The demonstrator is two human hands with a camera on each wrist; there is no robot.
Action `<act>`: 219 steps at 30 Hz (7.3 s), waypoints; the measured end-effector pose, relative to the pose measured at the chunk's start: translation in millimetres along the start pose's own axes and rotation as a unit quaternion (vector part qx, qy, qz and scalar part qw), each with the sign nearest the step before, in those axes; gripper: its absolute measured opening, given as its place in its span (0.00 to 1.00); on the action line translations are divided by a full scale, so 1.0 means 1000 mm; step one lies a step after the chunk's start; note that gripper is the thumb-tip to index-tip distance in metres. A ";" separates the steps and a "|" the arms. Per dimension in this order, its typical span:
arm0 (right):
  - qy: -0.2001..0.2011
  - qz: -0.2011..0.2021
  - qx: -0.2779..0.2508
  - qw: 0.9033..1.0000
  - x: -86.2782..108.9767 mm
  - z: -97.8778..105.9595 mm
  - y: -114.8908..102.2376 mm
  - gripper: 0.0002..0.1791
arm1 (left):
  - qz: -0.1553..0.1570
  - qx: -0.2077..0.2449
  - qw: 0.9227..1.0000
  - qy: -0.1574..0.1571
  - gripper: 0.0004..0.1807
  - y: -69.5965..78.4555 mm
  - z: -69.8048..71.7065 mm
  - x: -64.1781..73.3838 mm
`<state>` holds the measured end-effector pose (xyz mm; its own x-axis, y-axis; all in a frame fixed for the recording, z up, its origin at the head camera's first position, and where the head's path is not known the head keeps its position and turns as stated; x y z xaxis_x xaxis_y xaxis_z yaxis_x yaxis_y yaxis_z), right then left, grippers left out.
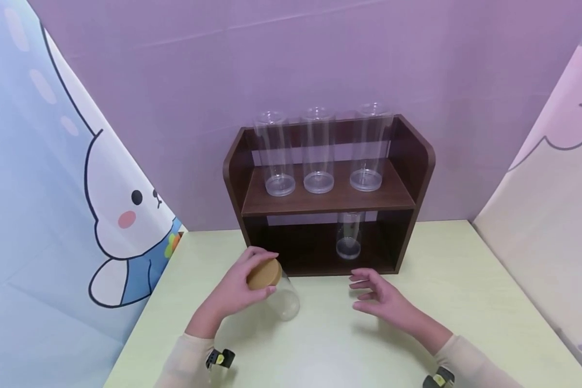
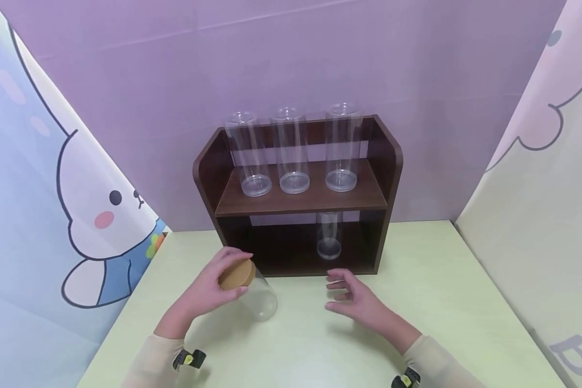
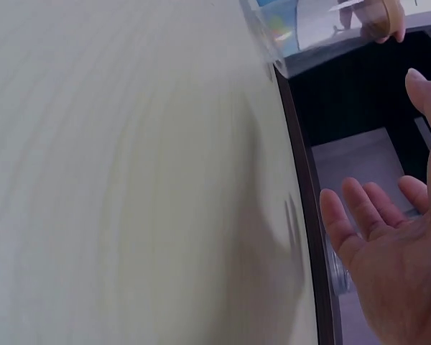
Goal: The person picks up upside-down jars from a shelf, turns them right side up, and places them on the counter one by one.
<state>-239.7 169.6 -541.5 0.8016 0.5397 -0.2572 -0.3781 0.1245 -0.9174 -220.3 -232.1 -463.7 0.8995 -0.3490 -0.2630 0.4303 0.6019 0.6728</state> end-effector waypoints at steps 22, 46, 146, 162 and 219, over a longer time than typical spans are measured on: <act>0.001 0.001 0.006 1.000 0.000 0.003 -0.004 0.29 | 0.004 -0.083 0.996 -0.012 0.39 -0.007 0.006 -0.008; -0.032 -0.024 0.004 0.999 0.001 0.006 -0.001 0.25 | -0.085 -0.018 0.985 0.147 0.30 -0.019 0.012 -0.001; 0.261 -0.086 0.105 0.956 -0.112 0.021 0.043 0.49 | -0.009 0.103 0.946 0.308 0.23 -0.037 0.038 -0.045; 0.256 -0.096 0.077 0.959 -0.122 0.019 0.049 0.45 | -0.011 0.080 0.947 0.312 0.23 -0.040 0.038 -0.049; 0.165 -0.071 0.104 0.978 -0.061 -0.003 0.013 0.38 | -0.018 0.087 0.947 0.310 0.23 -0.037 0.039 -0.050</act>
<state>-291.9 135.8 -538.7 0.9460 0.2105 -0.2465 -0.3099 0.3649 -0.8779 -284.0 -265.5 -448.4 0.7794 0.1538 -0.6074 0.4914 0.4514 0.7448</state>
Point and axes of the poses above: each hand's wrist, its own x-axis away from the middle knuckle, its own z-axis out of the back of the hand, y = z × x, the point moved 1 cm from there along -x, towards the middle knuckle, and after that the axes turned 1 degree about z, right-handed, at the moved point
